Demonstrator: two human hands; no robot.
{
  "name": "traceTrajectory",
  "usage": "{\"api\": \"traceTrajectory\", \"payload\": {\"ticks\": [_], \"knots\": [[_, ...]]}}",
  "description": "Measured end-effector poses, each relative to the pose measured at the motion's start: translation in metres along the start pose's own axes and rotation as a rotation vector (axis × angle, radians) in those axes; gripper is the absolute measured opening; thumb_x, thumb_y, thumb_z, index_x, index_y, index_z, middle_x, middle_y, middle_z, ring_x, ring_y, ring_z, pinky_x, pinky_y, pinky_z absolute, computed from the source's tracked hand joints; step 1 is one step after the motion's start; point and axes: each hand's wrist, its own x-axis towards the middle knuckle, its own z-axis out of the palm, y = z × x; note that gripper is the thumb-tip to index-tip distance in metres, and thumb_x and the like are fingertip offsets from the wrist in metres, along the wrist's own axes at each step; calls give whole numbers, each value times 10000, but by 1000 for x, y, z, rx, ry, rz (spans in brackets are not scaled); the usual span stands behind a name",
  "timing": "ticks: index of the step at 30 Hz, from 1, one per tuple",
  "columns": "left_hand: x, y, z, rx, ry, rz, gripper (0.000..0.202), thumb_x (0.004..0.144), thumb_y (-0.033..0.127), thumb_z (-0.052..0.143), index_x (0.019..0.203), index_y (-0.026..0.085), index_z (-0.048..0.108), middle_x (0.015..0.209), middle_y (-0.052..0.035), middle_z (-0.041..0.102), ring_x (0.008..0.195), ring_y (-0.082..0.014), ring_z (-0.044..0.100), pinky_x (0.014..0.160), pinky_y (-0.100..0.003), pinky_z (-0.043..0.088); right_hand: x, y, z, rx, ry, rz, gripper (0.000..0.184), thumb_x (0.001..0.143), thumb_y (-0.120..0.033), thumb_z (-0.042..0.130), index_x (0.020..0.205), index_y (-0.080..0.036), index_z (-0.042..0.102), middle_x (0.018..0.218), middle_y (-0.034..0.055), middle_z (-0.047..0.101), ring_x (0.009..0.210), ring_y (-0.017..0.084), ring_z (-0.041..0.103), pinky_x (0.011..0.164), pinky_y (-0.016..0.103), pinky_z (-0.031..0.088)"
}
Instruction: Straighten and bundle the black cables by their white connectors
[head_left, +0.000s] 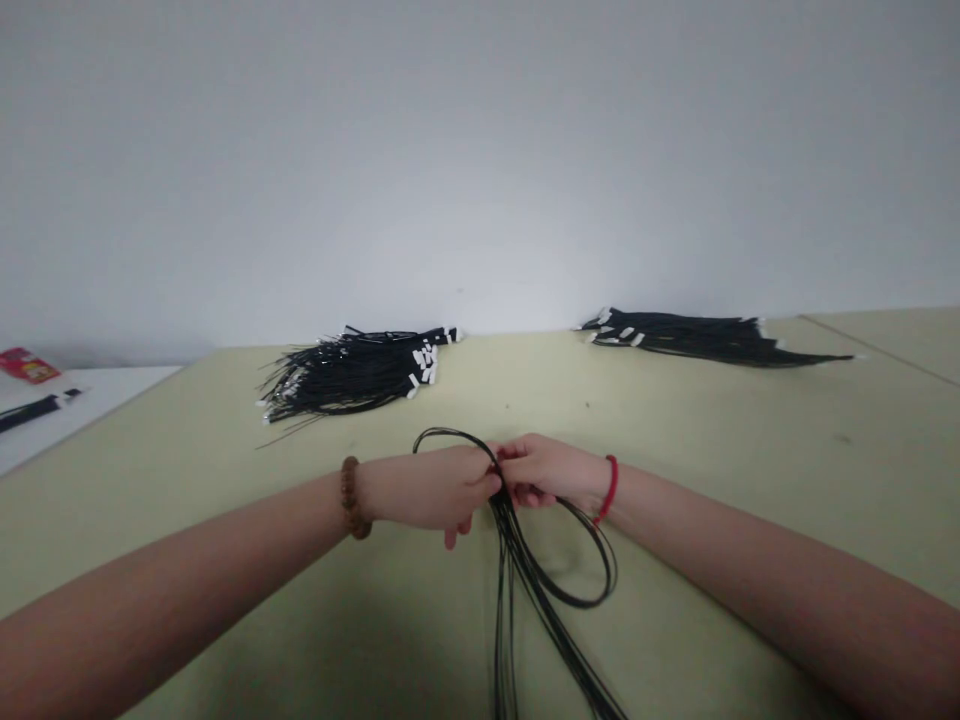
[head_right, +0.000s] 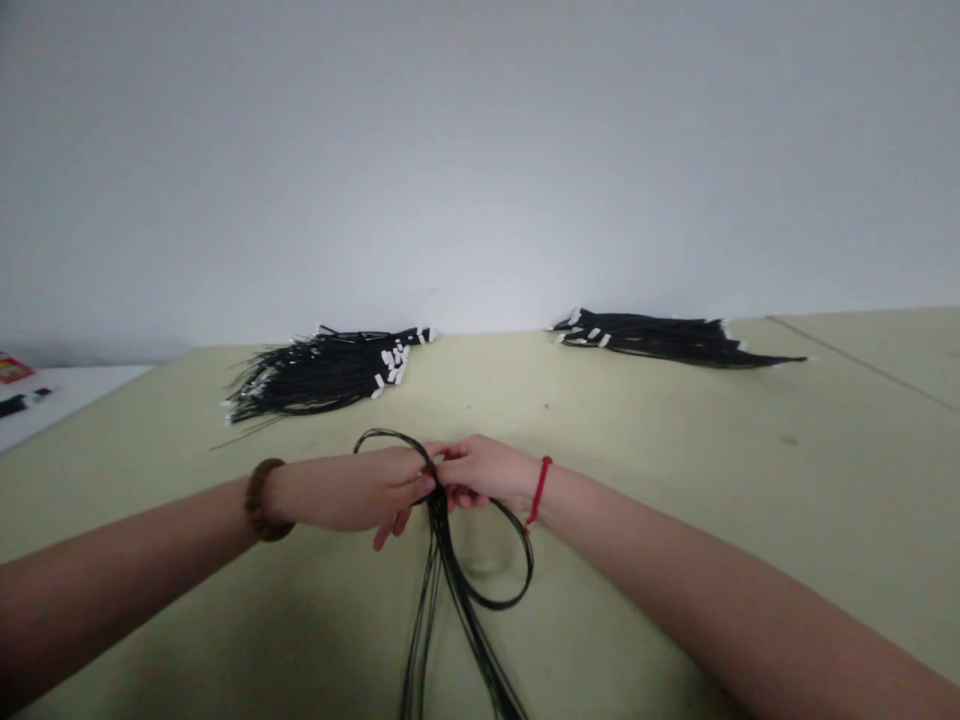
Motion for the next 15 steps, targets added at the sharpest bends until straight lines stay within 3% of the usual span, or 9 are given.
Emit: {"api": "traceTrajectory", "payload": {"ticks": [3, 5, 9, 15], "knots": [[1, -7, 7, -88, -160, -149, 279, 737, 438, 525, 821, 175, 566, 430, 36, 495, 288, -74, 379, 290, -161, 244, -3, -2, -5, -55, 14, -48, 202, 881, -271, 500, 793, -96, 547, 523, -60, 443, 389, 20, 364, 344, 131, 243], [1, -17, 12, -156, -156, -185, 299, 768, 439, 475, 941, 199, 517, 467, 67, 465, 313, -39, 351, 312, -122, 233, -3, -2, -9, -91, 34, -59, 271, 888, -322, 488, 746, -96, 539, 517, -56, 441, 397, 24, 383, 351, 136, 257], [-3, -36, 20, -269, -162, -269, 312, 784, 470, 415, 858, 178, 495, 517, 70, 430, 365, -11, 336, 337, -91, 260, 2, 1, -13, -146, 91, -79, 282, 881, -334, 502, 743, -92, 543, 561, -38, 502, 413, 29, 421, 368, 143, 307], [-10, -37, 23, -376, -123, -301, 327, 805, 504, 338, 892, 208, 449, 512, 91, 378, 350, 1, 281, 322, -75, 197, 7, 10, -4, -130, 176, -139, 260, 903, -307, 462, 748, -104, 509, 558, -48, 489, 405, 30, 404, 397, 155, 339]]}}
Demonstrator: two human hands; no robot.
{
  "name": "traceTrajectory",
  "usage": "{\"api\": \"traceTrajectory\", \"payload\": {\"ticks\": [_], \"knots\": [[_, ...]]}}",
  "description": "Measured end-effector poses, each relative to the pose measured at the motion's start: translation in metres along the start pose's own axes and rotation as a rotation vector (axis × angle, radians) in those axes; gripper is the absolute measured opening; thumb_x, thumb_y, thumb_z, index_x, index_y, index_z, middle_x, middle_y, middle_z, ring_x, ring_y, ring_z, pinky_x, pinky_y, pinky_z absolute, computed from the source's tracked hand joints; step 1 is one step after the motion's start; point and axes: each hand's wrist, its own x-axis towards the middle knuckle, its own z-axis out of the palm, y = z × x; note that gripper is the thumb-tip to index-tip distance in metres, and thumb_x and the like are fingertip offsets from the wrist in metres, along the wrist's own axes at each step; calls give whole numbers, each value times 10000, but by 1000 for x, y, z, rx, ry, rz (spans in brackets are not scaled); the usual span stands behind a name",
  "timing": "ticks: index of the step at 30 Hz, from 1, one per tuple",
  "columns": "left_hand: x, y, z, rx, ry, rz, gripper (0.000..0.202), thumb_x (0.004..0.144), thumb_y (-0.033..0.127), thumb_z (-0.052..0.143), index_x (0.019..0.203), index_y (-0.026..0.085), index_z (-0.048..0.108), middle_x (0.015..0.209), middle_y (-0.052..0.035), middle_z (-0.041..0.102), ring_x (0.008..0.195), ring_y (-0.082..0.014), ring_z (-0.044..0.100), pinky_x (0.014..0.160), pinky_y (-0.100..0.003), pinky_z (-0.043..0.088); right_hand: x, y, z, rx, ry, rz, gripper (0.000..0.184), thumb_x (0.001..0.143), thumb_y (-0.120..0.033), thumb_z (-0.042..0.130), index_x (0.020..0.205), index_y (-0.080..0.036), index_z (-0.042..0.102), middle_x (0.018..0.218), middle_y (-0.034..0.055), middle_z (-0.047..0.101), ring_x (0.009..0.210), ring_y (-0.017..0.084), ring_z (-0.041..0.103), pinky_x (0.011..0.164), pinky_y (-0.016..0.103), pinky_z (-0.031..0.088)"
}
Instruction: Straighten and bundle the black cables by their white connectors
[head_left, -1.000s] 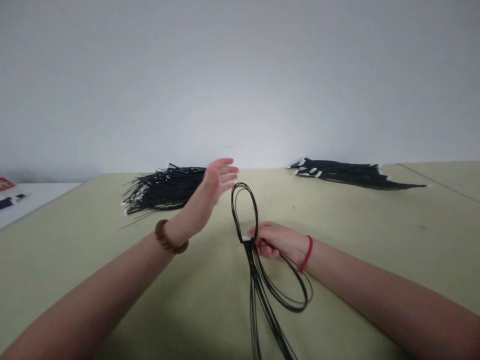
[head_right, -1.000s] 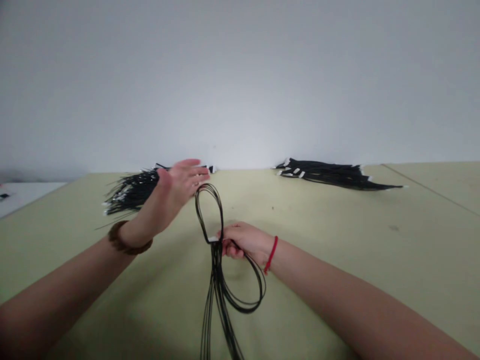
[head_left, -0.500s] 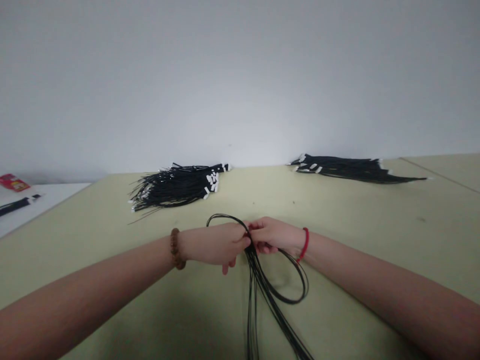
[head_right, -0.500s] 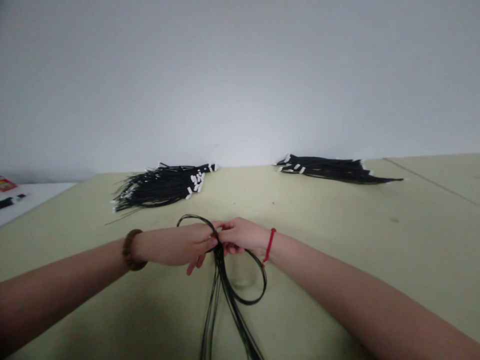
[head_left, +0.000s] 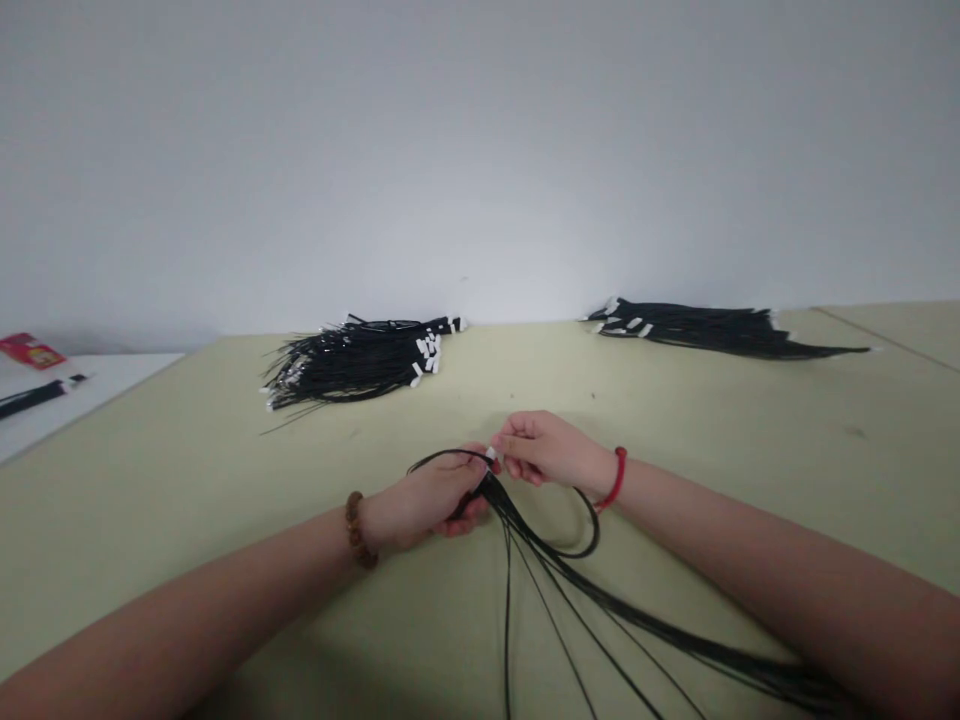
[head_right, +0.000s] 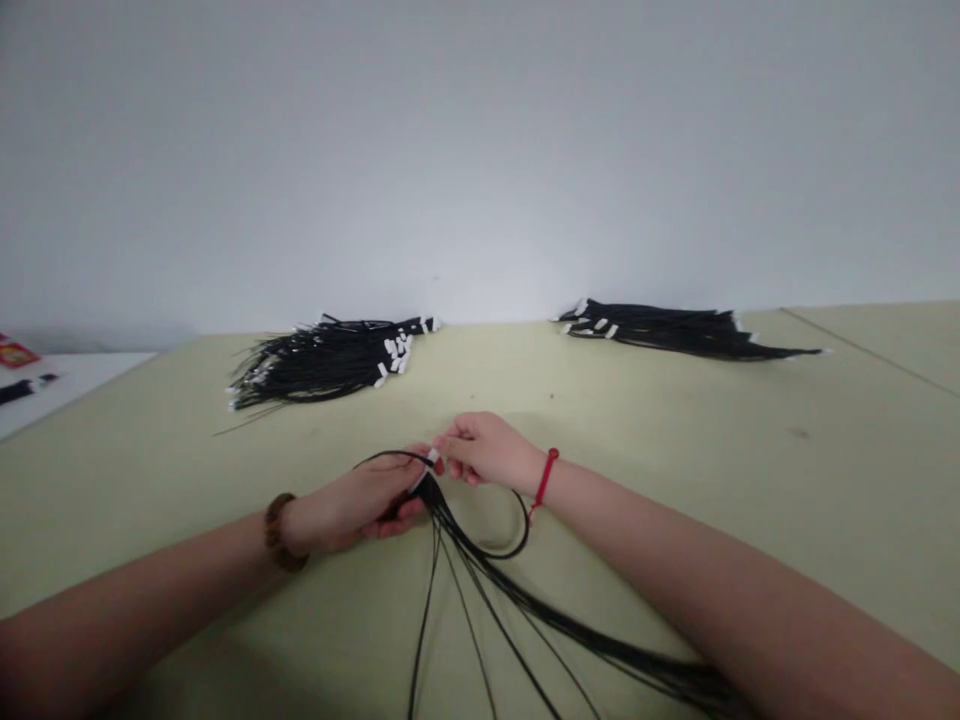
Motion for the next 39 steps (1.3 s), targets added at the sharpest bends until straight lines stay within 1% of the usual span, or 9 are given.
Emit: {"api": "traceTrajectory", "payload": {"ticks": [7, 12, 14, 16, 21, 24, 30, 35, 39], "knots": [[3, -6, -5, -6, 11, 50, 423, 788, 580, 336, 913, 202, 479, 408, 94, 365, 303, -31, 302, 293, -109, 229, -4, -13, 7, -164, 70, -6, 224, 886, -311, 432, 768, -132, 497, 571, -15, 531, 424, 67, 441, 429, 202, 336], [7, -14, -13, 35, 194, 144, 354, 805, 558, 347, 785, 216, 435, 385, 96, 370, 312, -25, 313, 309, -92, 224, -40, -52, -6, -496, 405, -99, 116, 804, -291, 529, 828, -178, 519, 766, 49, 559, 636, 132, 464, 562, 267, 299], [9, -16, -16, 13, 259, 179, 348, 811, 549, 347, 751, 214, 418, 381, 97, 366, 310, -24, 305, 311, -95, 222, -63, -61, -5, -824, 266, -153, 235, 820, -320, 491, 620, -197, 482, 581, 30, 504, 509, 125, 393, 491, 286, 230], [11, -16, -18, -5, 305, 183, 345, 818, 536, 339, 731, 210, 409, 372, 96, 365, 305, -30, 311, 310, -102, 232, -81, -59, 3, -893, 139, -102, 299, 819, -351, 486, 559, -204, 490, 496, 38, 469, 436, 124, 366, 461, 298, 210], [11, -19, -18, -32, 337, 208, 349, 826, 520, 340, 714, 200, 420, 376, 87, 391, 331, -23, 354, 346, -91, 273, -69, -43, 35, -997, 124, 26, 303, 743, -469, 547, 722, -175, 617, 638, 111, 591, 521, 219, 494, 481, 318, 217], [8, -21, -14, -68, 291, 207, 345, 822, 527, 347, 724, 204, 413, 378, 93, 394, 336, -20, 359, 351, -89, 274, -44, -43, 44, -776, 143, -18, 257, 804, -379, 481, 815, -169, 630, 766, 98, 620, 662, 229, 526, 574, 325, 266], [6, -18, -10, -35, 275, 239, 295, 839, 472, 344, 705, 211, 368, 385, 102, 386, 323, -26, 330, 333, -109, 244, -21, -37, 39, -176, 172, 108, 77, 686, -207, 513, 627, -161, 531, 604, 17, 536, 554, 118, 448, 547, 267, 311], [2, -16, -8, -52, 332, 278, 307, 843, 470, 343, 685, 208, 356, 372, 105, 381, 316, -19, 327, 332, -101, 251, -22, -35, 33, 316, -1, 281, 122, 698, -255, 534, 743, -143, 514, 679, 18, 571, 566, 89, 541, 528, 208, 433], [-1, -16, -5, -170, 252, 297, 336, 820, 505, 389, 676, 202, 370, 367, 107, 374, 302, -11, 323, 310, -88, 253, -30, -36, 23, 541, -202, 324, 223, 650, -321, 620, 702, -129, 520, 652, 2, 524, 443, 41, 463, 409, 157, 358]]}}
